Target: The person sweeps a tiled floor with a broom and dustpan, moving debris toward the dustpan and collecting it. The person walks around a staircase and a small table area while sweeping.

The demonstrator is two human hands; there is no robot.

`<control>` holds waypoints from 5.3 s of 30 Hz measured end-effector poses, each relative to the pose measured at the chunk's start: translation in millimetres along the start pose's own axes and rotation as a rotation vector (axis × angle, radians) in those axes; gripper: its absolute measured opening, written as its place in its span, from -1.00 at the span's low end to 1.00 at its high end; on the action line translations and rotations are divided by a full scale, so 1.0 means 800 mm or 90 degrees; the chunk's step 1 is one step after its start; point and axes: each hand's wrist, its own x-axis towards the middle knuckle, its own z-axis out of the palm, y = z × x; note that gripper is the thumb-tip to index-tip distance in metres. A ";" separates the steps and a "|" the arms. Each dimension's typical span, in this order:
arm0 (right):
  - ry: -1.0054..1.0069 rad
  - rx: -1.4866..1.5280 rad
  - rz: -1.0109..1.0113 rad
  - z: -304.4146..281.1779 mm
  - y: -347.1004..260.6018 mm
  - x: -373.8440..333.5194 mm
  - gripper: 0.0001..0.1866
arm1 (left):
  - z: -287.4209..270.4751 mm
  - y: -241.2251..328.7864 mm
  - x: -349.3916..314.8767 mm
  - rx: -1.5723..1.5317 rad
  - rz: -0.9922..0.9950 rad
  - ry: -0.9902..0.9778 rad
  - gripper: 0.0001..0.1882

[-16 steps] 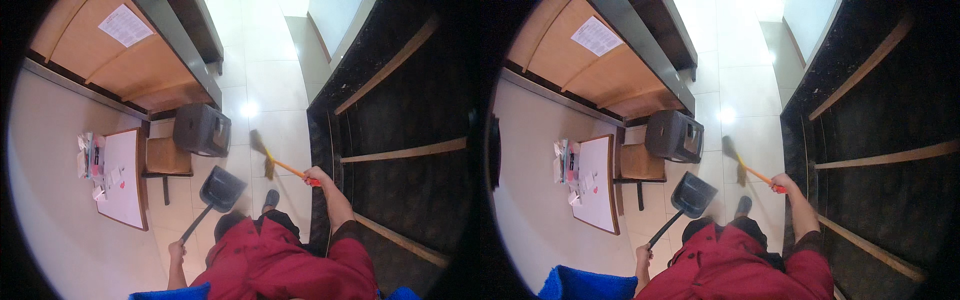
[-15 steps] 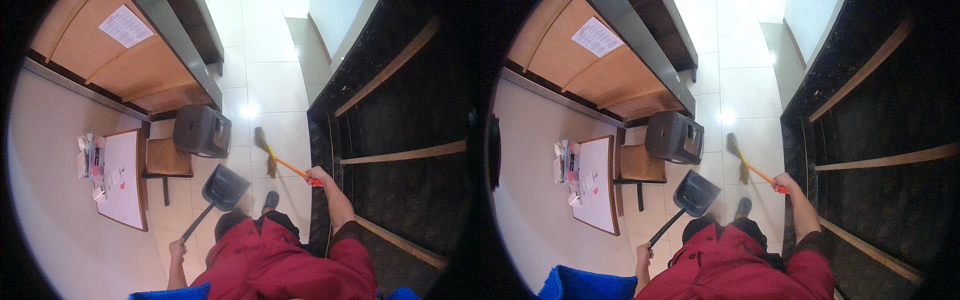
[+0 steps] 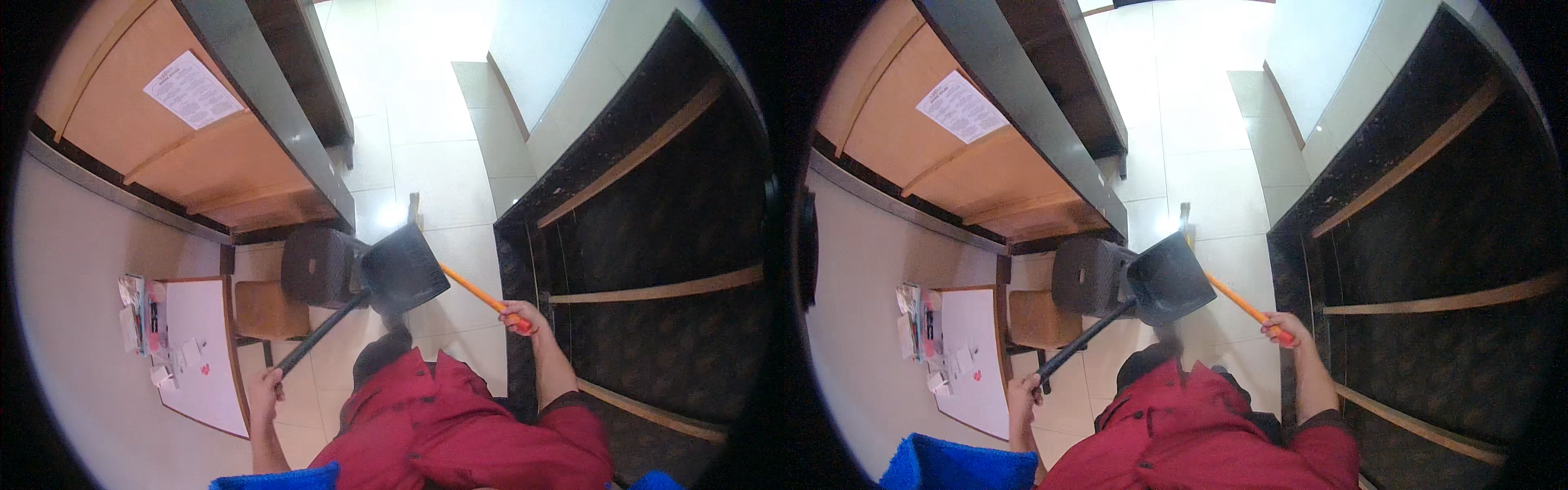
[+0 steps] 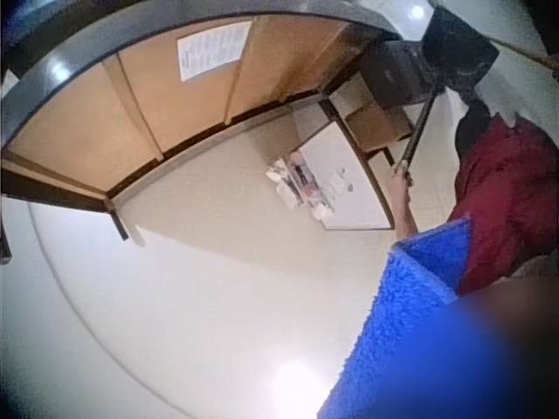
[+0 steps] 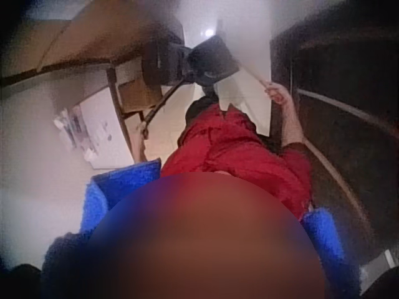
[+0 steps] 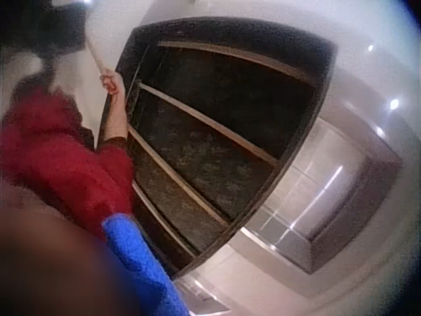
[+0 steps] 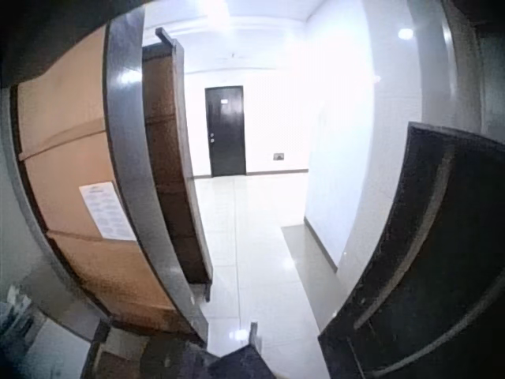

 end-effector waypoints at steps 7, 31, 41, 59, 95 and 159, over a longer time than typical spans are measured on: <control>0.130 -0.057 0.020 0.038 0.001 0.132 -0.52 | -0.023 0.110 0.113 0.051 0.047 -0.046 -0.83; 0.005 -0.073 -0.146 0.194 -0.538 0.321 -0.54 | 0.286 0.199 0.385 -0.101 -0.258 0.052 -0.80; 0.024 -0.018 0.078 0.147 -0.646 0.482 -0.89 | 0.352 0.267 0.400 -0.085 -0.328 0.177 -0.77; -0.040 -1.109 -0.008 0.462 -0.854 0.391 -0.51 | 0.383 0.282 0.532 -0.176 -0.407 0.117 -0.64; -0.551 -1.430 -0.164 1.009 -0.603 1.104 -0.81 | 0.793 0.635 0.448 -0.717 -0.646 0.729 -0.76; -0.710 -1.618 0.060 0.396 -0.722 0.976 -0.73 | 1.454 0.261 0.669 -1.602 -0.674 0.955 -0.83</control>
